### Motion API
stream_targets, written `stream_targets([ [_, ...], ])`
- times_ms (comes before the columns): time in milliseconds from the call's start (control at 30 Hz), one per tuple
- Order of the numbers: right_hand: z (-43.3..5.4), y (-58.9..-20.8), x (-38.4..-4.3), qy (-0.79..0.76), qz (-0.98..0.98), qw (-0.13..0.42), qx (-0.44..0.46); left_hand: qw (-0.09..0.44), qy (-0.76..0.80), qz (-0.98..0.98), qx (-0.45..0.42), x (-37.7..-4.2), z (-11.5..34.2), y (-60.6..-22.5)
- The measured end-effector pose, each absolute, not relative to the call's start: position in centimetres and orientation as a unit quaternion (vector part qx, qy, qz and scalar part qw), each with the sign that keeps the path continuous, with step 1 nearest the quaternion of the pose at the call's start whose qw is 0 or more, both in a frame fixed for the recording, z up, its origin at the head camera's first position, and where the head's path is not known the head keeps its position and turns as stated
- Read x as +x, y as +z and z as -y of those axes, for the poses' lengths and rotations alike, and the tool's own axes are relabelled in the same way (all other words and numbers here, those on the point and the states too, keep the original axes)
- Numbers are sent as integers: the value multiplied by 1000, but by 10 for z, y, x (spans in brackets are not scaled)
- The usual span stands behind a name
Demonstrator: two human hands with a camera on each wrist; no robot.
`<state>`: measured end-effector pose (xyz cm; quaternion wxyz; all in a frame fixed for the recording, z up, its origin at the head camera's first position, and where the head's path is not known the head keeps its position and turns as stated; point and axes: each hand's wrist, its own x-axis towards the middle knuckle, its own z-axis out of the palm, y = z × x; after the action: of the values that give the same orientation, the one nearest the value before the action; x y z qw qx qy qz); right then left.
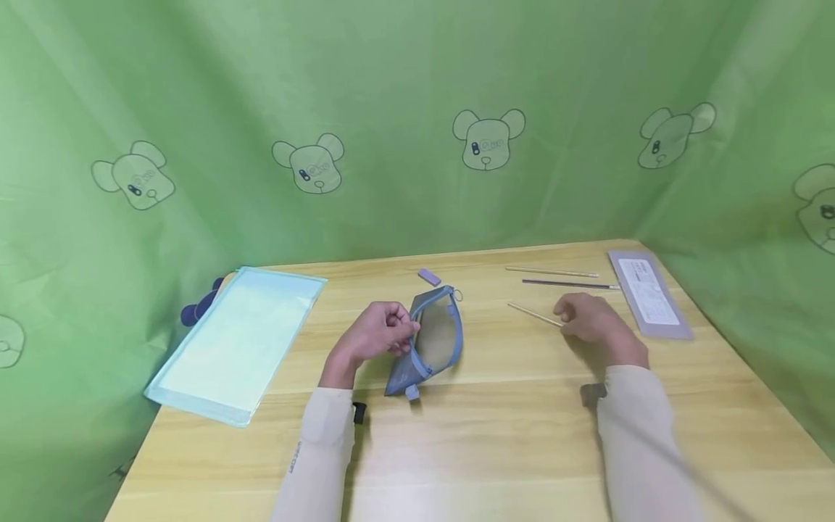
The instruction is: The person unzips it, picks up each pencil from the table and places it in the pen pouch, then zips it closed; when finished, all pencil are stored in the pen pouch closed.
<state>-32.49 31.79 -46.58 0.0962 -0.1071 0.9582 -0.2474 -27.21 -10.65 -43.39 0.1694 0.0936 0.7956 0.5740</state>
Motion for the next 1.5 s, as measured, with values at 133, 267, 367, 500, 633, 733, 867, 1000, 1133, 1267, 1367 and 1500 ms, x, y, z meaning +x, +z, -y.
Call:
stream_targets([
  [133, -292, -464, -321, -268, -948, 120, -123, 166, 576, -795, 96, -272, 107, -434],
  [267, -260, -467, -319, -287, -939, 137, -129, 160, 576, -795, 100, -272, 108, -434],
  [367, -238, -468, -318, -292, -935, 146, -138, 158, 575, -796, 100, -272, 109, -435],
  [500, -221, -467, -314, -285, -937, 151, -137, 157, 578, -794, 100, -272, 110, -435],
  [633, -218, -462, -307, -254, -947, 164, -112, 157, 579, -794, 99, -272, 110, -434],
  [733, -218, -456, -302, -237, -951, 178, -93, 156, 576, -797, 96, -273, 110, -433],
  [867, -218, -455, -299, -247, -948, 184, -85, 155, 575, -798, 93, -273, 111, -433],
  [1000, -216, -459, -301, -284, -937, 181, -96, 154, 577, -797, 91, -273, 113, -434],
  [1133, -215, -461, -305, -355, -910, 181, -117, 154, 578, -796, 87, -273, 114, -436],
  [1267, -213, -454, -306, -450, -862, 191, -133, 154, 581, -795, 86, -273, 115, -436],
  [1367, -210, -445, -304, -509, -825, 206, -131, 152, 584, -793, 82, -273, 114, -435],
  [1500, -205, -434, -302, -558, -784, 239, -131, 146, 591, -789, 76, -272, 113, -434],
])
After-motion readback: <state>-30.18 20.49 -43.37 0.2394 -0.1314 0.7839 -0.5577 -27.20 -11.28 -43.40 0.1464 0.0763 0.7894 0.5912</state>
